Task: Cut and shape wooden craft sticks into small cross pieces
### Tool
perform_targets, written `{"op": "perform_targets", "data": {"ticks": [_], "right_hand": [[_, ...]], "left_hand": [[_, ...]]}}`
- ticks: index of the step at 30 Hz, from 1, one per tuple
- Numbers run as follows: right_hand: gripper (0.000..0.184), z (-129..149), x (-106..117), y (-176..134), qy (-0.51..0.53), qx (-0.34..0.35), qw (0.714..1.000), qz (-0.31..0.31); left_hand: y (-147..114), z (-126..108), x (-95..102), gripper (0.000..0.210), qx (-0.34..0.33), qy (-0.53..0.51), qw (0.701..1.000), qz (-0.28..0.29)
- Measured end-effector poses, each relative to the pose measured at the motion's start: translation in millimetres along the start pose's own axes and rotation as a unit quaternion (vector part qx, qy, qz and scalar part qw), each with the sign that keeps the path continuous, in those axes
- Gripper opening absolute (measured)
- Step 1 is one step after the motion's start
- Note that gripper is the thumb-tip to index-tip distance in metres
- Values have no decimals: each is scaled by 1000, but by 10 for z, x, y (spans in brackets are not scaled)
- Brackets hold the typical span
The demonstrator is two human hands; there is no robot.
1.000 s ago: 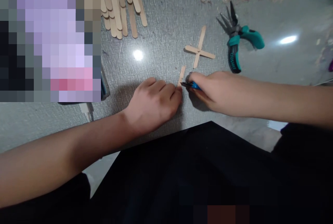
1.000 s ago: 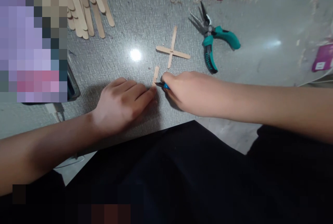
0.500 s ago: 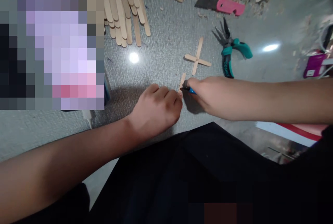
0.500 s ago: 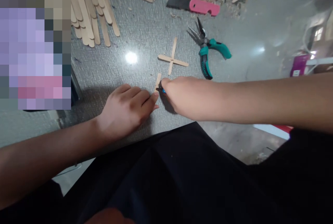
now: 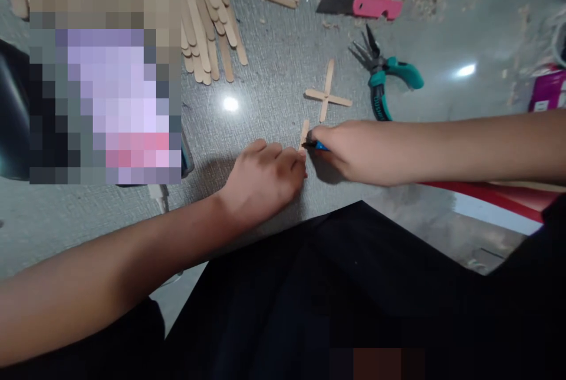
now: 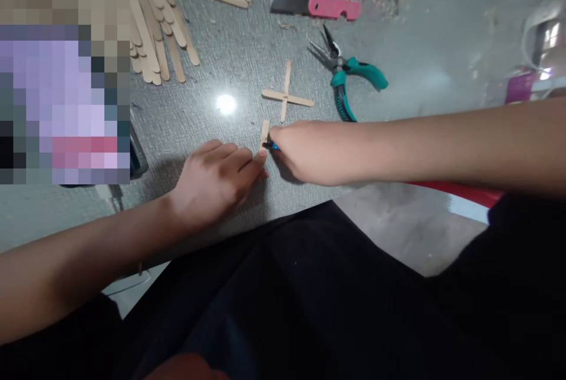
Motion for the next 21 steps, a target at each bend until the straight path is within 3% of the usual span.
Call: {"op": "perform_targets", "data": {"ticks": [4, 7, 11, 13, 16, 18, 20, 21], "right_hand": [[18, -140, -54, -42, 157, 37, 987, -4], [20, -224, -180, -104, 347, 42, 936, 50], [26, -195, -113, -126, 486, 101, 868, -26], [34, -121, -110, -103, 544, 135, 826, -59], [37, 73, -187, 0, 599, 219, 767, -68], [34, 185, -242, 95, 619, 279, 730, -78], [32, 224, -214, 150, 635, 350, 675, -134], [32, 217, -214, 167, 636, 368, 661, -153]], "left_hand": [[4, -4, 6, 22, -4, 13, 1000, -6], [7, 4, -1, 21, 0, 15, 1000, 4], [27, 92, 17, 15, 72, -103, 992, 29], [37, 227, 50, 23, 168, -237, 957, 8], [15, 430, 67, 33, 293, -404, 865, -50], [17, 498, 76, 37, 321, -458, 825, -75], [29, 546, 74, 41, 338, -501, 792, -83], [33, 569, 68, 44, 348, -523, 773, -85]]}}
Point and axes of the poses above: each hand's wrist, its own y-axis towards the middle knuckle, its own x-axis out of the back of the hand, z = x × y, the point moved 7 cm from there along y, towards the middle knuckle, and after that the axes turned 11 degrees about x, right-handed, at the moved point
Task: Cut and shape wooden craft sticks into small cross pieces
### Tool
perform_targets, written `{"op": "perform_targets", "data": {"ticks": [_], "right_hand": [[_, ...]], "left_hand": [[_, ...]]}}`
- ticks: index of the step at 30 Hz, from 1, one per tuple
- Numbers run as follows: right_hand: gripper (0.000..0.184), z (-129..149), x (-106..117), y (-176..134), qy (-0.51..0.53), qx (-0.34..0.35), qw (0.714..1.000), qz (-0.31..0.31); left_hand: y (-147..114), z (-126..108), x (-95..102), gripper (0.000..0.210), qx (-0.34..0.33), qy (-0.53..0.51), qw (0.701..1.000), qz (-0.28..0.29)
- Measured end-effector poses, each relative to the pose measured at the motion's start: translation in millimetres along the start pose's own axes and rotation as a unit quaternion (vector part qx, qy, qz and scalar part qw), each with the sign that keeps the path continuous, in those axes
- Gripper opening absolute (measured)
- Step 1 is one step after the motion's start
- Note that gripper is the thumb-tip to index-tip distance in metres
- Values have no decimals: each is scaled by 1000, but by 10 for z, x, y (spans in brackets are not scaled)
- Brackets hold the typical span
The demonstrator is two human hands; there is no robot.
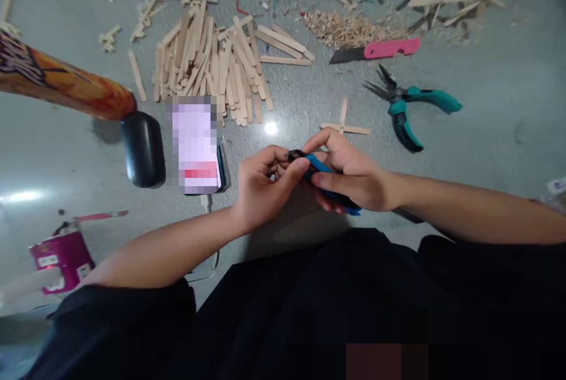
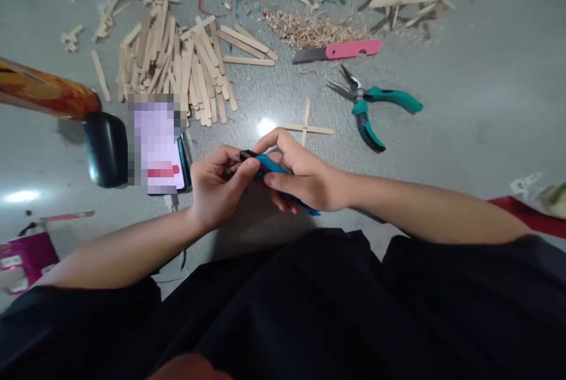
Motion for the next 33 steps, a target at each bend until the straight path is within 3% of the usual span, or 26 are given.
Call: {"op": "perform_targets", "data": {"ticks": [2, 5, 7, 12, 24, 27, 33], "right_hand": [[42, 2, -3, -22, 4, 37, 999, 29], [79, 2, -19, -153, -32, 54, 993, 99], [88, -36, -33, -260, -54, 60, 988, 135], [84, -161, -21, -362, -88, 71, 985, 131], [74, -194, 36, -267, -163, 112, 975, 103], [73, -219, 60, -241, -144, 124, 976, 103], [64, -271, 166, -218, -97, 104, 989, 32]], "left_hand": [[29, 23, 44, 50, 31, -54, 998, -16], [48, 62, 144, 52, 70, -105, 989, -72], [54, 85, 191, 52, 90, -126, 983, -100], [71, 98, 200, 52, 112, -152, 975, -115], [50, 141, 182, 66, 160, -173, 964, -124], [52, 142, 175, 66, 152, -169, 966, -122], [49, 144, 168, 64, 131, -161, 970, -125]]}}
Point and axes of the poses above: each hand's wrist, its own y-axis towards the middle knuckle, its own x-axis out of the back of the hand, z = x × y, the point moved 7 cm from there along y, towards the middle knuckle, and after that the axes turned 11 degrees about x, right-handed, at the moved point
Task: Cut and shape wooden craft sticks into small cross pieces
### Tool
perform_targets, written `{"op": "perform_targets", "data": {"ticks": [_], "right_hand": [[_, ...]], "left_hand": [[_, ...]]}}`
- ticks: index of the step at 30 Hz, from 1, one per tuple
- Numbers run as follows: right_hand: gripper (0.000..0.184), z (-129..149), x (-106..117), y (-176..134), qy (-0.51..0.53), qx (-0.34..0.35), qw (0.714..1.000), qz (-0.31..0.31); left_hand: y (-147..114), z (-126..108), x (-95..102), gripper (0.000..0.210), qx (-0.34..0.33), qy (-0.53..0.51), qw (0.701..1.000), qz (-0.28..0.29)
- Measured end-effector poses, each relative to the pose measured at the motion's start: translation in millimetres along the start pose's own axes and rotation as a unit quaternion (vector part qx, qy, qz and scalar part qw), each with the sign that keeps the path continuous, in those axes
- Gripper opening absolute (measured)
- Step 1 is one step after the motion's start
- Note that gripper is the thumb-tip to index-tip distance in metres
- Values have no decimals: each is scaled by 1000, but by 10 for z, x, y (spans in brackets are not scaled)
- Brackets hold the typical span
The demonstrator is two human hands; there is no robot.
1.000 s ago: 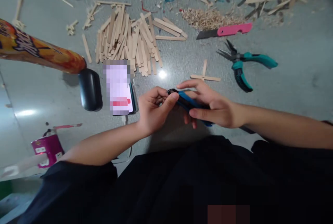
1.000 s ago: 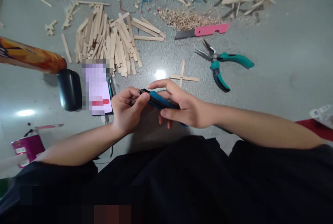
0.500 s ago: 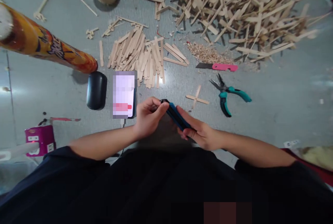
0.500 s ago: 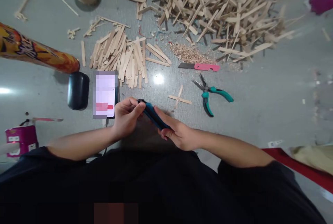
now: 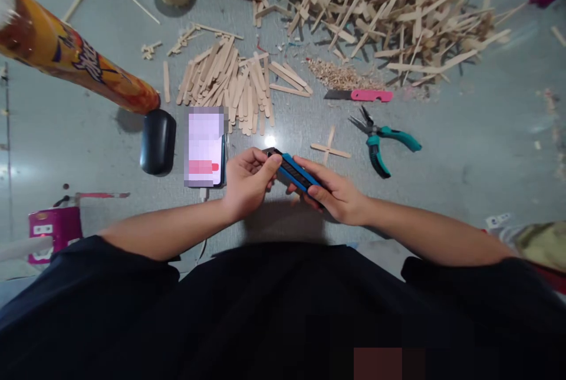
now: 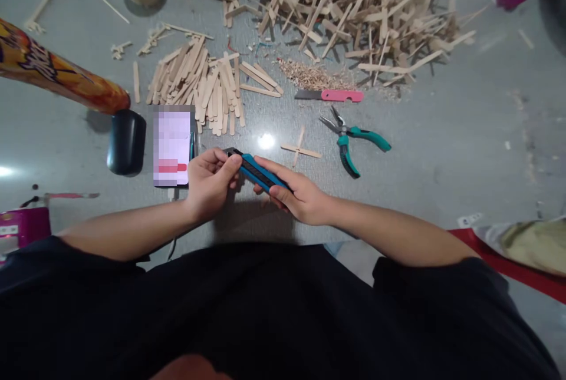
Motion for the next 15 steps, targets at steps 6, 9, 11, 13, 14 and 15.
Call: {"op": "perform_targets", "data": {"ticks": [6, 9, 11, 13, 14, 15], "right_hand": [[54, 85, -2, 26, 14, -16, 1000, 3], [46, 83, -23, 52, 65, -59, 996, 9], [42, 111, 13, 84, 63, -80, 995, -5], [39, 226, 218, 139, -12, -63, 993, -97], [39, 312, 370, 152, -90, -58, 981, -162], [41, 415, 493, 166, -142, -46, 966, -210]], "left_hand": [[-16, 2, -20, 59, -21, 24, 999, 21], [-30, 28, -41, 59, -38, 54, 997, 43], [-48, 32, -56, 56, -62, 87, 992, 65], [-96, 11, -99, 46, -112, 154, 976, 101], [-146, -9, -144, 40, -156, 205, 958, 130], [-217, -23, -201, 33, -209, 265, 928, 161]]}}
Point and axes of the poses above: each hand's wrist, its own y-axis towards the middle knuckle, its own x-axis out of the back of the hand, z = x × y, the point moved 7 cm from there along y, towards the middle knuckle, and after that the axes turned 11 degrees about x, right-handed, at the moved point
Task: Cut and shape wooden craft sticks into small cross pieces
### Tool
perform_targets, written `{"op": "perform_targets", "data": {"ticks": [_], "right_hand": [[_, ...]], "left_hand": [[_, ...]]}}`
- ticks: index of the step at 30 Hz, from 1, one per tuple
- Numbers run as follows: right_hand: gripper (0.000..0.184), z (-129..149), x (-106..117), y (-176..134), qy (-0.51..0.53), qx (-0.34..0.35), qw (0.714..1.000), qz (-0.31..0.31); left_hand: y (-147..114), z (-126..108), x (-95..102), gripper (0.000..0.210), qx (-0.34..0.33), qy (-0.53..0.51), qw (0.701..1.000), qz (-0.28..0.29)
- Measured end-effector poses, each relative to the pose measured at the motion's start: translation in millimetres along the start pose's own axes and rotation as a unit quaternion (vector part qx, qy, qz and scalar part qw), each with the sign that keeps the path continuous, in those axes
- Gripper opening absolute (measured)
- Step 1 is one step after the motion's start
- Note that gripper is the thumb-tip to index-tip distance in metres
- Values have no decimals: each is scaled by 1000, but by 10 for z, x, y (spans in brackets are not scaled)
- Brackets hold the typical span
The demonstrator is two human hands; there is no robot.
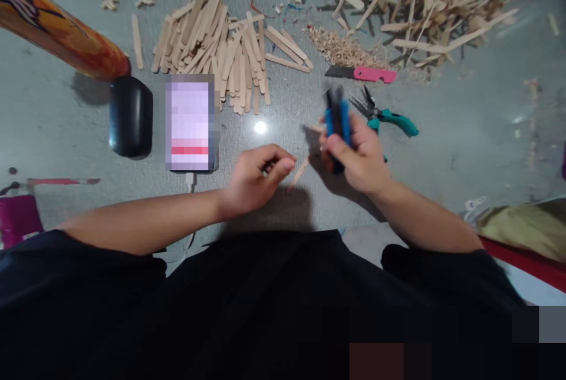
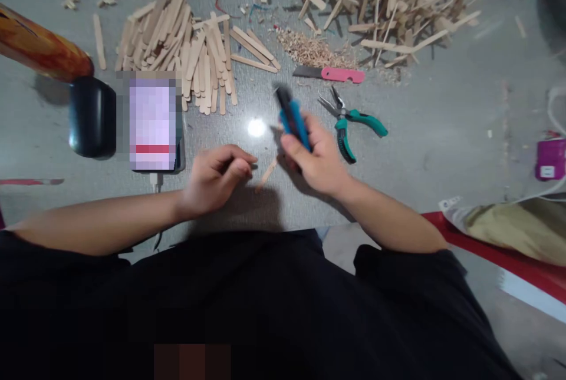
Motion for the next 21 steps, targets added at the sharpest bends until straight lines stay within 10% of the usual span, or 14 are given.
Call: {"op": "perform_targets", "data": {"ticks": [4, 8, 14, 21], "right_hand": [[37, 247, 283, 149, -18, 35, 996, -81], [42, 260, 293, -1, -100, -31, 994, -39], [38, 164, 51, -464, -199, -137, 949, 202], [36, 131, -23, -374, -417, -178, 840, 298]], "left_hand": [[-219, -149, -246, 19, -177, 301, 934, 74], [-301, -107, -355, 23, -201, 473, 855, 72], [-314, -128, -352, 22, -227, 471, 851, 47], [-313, -152, -332, 23, -236, 450, 861, 12]]}}
Point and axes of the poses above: each hand's wrist, its own y-axis towards the middle knuckle, its own x-axis out of the back of the hand, z = x × y, the point moved 7 cm from there along y, towards the middle knuckle, and after that the axes turned 11 degrees about x, right-handed, at the moved point
